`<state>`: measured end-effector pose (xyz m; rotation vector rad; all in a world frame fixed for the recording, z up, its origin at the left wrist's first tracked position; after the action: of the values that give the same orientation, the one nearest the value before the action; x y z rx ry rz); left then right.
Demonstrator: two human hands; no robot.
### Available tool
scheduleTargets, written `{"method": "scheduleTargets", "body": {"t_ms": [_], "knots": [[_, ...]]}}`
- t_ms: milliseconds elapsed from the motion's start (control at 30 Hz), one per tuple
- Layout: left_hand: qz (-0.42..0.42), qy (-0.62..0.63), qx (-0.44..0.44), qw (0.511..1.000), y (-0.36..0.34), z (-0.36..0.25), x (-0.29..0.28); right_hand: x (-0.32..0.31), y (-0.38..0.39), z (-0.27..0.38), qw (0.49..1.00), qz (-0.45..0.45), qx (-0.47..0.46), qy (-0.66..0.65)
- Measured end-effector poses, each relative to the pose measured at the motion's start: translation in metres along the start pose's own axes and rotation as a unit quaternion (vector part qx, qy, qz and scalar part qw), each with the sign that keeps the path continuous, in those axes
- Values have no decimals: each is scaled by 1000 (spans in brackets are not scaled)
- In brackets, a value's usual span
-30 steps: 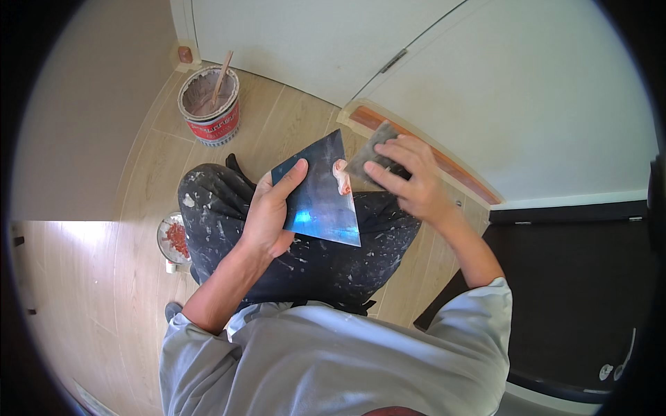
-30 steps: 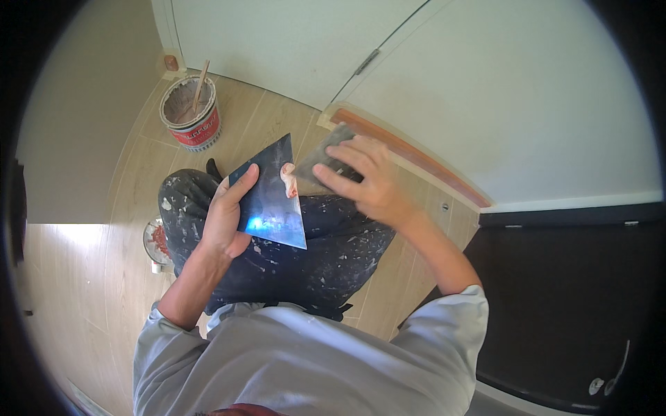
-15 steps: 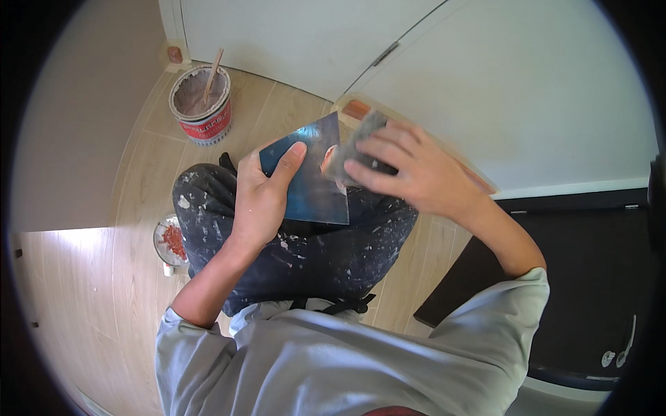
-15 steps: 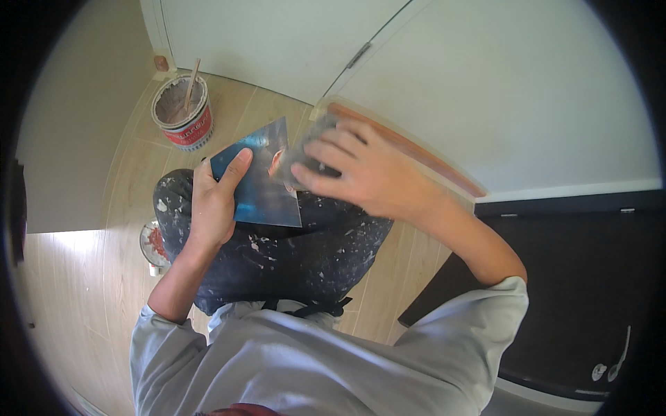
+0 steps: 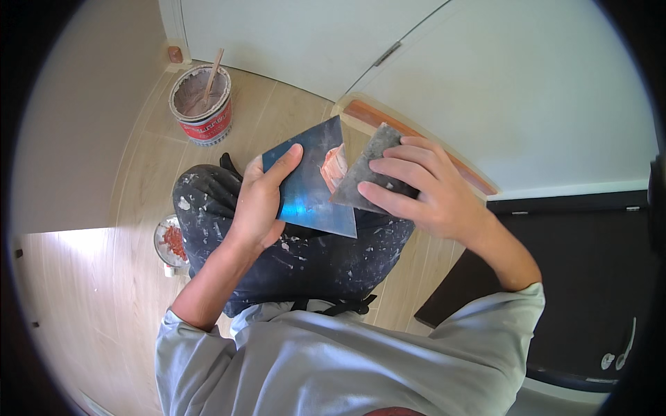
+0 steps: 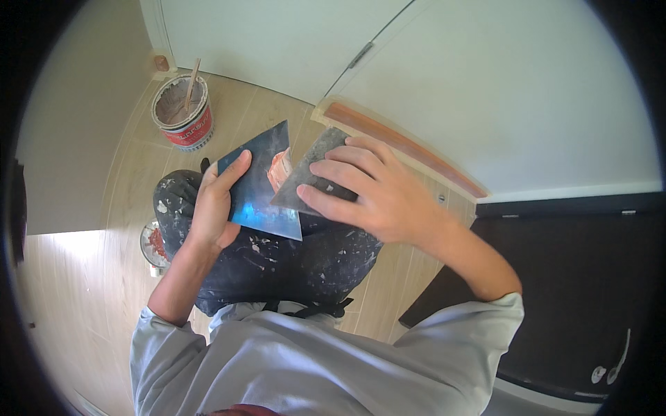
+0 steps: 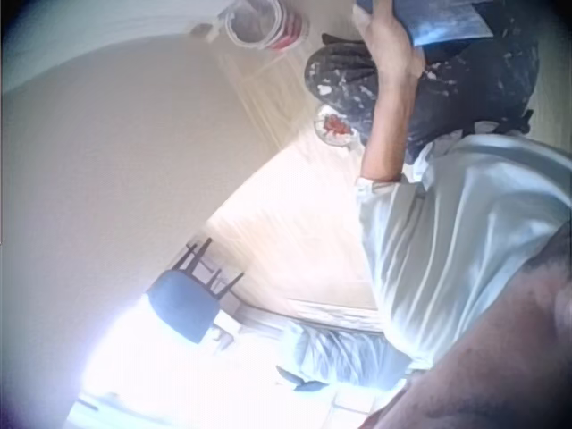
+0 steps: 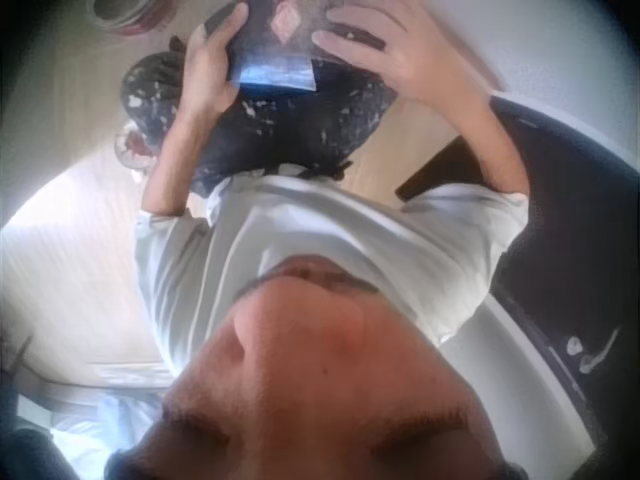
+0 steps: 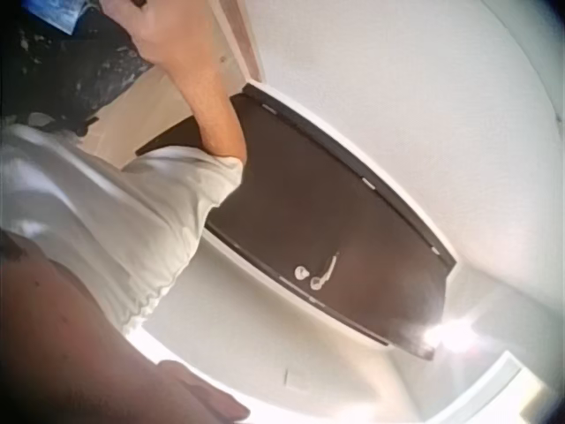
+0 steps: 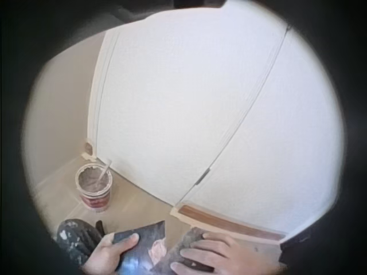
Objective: The person sits on the floor and uses a sanding block to smooth the wall surface near the baseboard. They repeatedly scrape a putty knife against a hawk to remove excess material before applying it to the wall and sanding the area.
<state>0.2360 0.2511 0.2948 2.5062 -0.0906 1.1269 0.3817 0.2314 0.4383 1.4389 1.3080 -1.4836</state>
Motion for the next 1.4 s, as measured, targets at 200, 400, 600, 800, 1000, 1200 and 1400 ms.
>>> {"method": "scheduleTargets", "body": {"t_ms": [200, 400, 600, 800, 1000, 1200, 1400], "knots": [[-10, 116, -72, 991, 6, 21, 8, 26, 31, -28, 995, -74, 58, -32], [8, -4, 12, 1000, 3, 6, 4, 0, 32, -38, 996, -41, 80, 15], [-28, -127, 92, 987, -4, -2, 0, -5, 12, -19, 997, 65, 28, 31], [-21, -195, 127, 972, -5, -9, 9, 1, 11, -12, 991, 119, 5, 54], [22, -220, 136, 966, -2, -13, 25, 1, 4, -2, 989, 125, -25, 72], [35, -220, 129, 966, -3, -11, 29, -13, 7, -1, 994, 75, 2, 82], [53, -38, 4, 998, -6, 9, 29, -16, 18, 0, 999, 35, 23, 34]]}}
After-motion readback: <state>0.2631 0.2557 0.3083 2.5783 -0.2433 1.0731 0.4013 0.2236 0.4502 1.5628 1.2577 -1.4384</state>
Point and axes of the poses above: each hand's wrist, its own y-axis away from the middle knuckle, its own x-axis out of the palm, z = x × y, the point moved 8 cm from there along -y, towards the middle knuckle, and after that the axes turned 3 degrees about -x, right-handed, at the moved point
